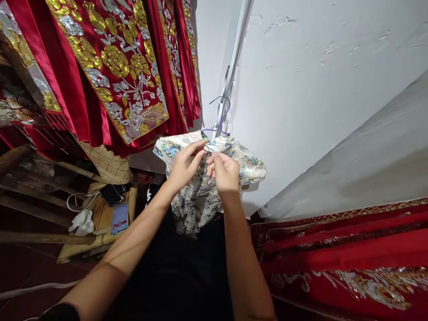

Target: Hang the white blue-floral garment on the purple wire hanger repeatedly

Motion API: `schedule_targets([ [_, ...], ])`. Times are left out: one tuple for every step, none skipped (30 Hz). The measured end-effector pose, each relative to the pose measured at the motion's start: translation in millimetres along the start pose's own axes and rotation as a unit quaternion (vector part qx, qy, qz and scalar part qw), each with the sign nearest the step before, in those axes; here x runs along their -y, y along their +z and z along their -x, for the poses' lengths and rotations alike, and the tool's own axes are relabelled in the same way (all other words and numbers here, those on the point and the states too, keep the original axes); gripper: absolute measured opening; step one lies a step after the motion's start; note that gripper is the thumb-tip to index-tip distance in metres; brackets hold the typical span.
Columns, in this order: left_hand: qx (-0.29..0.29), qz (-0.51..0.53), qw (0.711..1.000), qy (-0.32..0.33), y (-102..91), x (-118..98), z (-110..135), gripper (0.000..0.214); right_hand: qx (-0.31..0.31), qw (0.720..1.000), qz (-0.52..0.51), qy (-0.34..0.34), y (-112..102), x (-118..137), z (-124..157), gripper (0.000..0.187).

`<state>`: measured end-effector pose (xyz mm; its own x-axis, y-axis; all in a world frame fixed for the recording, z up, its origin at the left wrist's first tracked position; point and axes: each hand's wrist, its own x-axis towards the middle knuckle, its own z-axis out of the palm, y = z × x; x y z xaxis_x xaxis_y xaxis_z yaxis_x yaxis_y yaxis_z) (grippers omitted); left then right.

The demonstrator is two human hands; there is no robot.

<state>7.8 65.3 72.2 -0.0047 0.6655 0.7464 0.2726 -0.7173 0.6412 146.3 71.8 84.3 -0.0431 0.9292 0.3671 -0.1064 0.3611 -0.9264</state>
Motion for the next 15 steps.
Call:
schedule_targets([
  [0.017,-0.018,0.999,0.024,1.5,-6.2,-10.6,0.023,-0.005,1.0,0.006,-0.014,-0.7,0.7,-2.1,0.028],
  [0.029,-0.037,0.998,0.038,3.6,-11.4,-17.5,0.021,-0.013,1.0,0.011,-0.024,-1.6,0.0,-4.1,0.028],
  [0.032,-0.054,0.997,0.043,5.7,-15.8,-21.0,0.02,-0.023,0.999,0.016,-0.03,-2.9,-2.7,-5.2,0.028],
  [0.026,-0.066,0.997,0.043,7.4,-19.7,-21.6,0.02,-0.034,0.999,0.02,-0.031,-4.5,-7.9,-5.0,0.029],
  [0.01,-0.073,0.996,0.04,8.3,-23.0,-20.3,0.02,-0.041,0.999,0.024,-0.024,-6.4,-15.7,-3.1,0.03],
  [-0.015,-0.074,0.997,0.035,7.8,-25.5,-17.9,0.02,-0.041,0.999,0.03,-0.011,-8.5,-25.4,0.8,0.031],
  [-0.048,-0.071,0.996,0.029,5.5,-26.5,-15.3,0.02,-0.037,0.999,0.037,0.007,-10.6,-36.4,6.5,0.031],
  [-0.089,-0.064,0.994,0.02,1.4,-25.2,-13.2,0.02,-0.033,0.998,0.046,0.029,-12.7,-47.3,13.8,0.031],
  [-0.137,-0.054,0.989,0.008,-4.3,-21.0,-11.9,0.02,-0.03,0.997,0.057,0.05,-14.4,-57.2,22.5,0.032],
  [-0.189,-0.039,0.981,-0.007,-11.3,-13.4,-11.1,0.02,-0.027,0.995,0.068,0.067,-15.7,-65.1,32.0,0.032],
  [-0.244,-0.016,0.969,-0.027,-18.7,-2.6,-10.7,0.02,-0.019,0.994,0.077,0.076,-16.2,-70.2,42.0,0.032],
  [-0.297,0.015,0.953,-0.052,-25.7,10.9,-10.1,0.02,-0.005,0.994,0.08,0.081,-16.0,-72.5,51.9,0.032],
  [-0.343,0.053,0.934,-0.085,-31.5,26.0,-8.9,0.021,0.017,0.993,0.078,0.084,-15.1,-72.1,61.4,0.032],
  [-0.38,0.095,0.911,-0.129,-35.5,41.4,-6.7,0.021,0.044,0.993,0.071,0.089,-13.7,-69.7,70.0,0.032],
  [-0.4,0.132,0.89,-0.175,-37.6,55.6,-3.5,0.021,0.07,0.991,0.064,0.097,-12.1,-66.2,77.4,0.032],
])
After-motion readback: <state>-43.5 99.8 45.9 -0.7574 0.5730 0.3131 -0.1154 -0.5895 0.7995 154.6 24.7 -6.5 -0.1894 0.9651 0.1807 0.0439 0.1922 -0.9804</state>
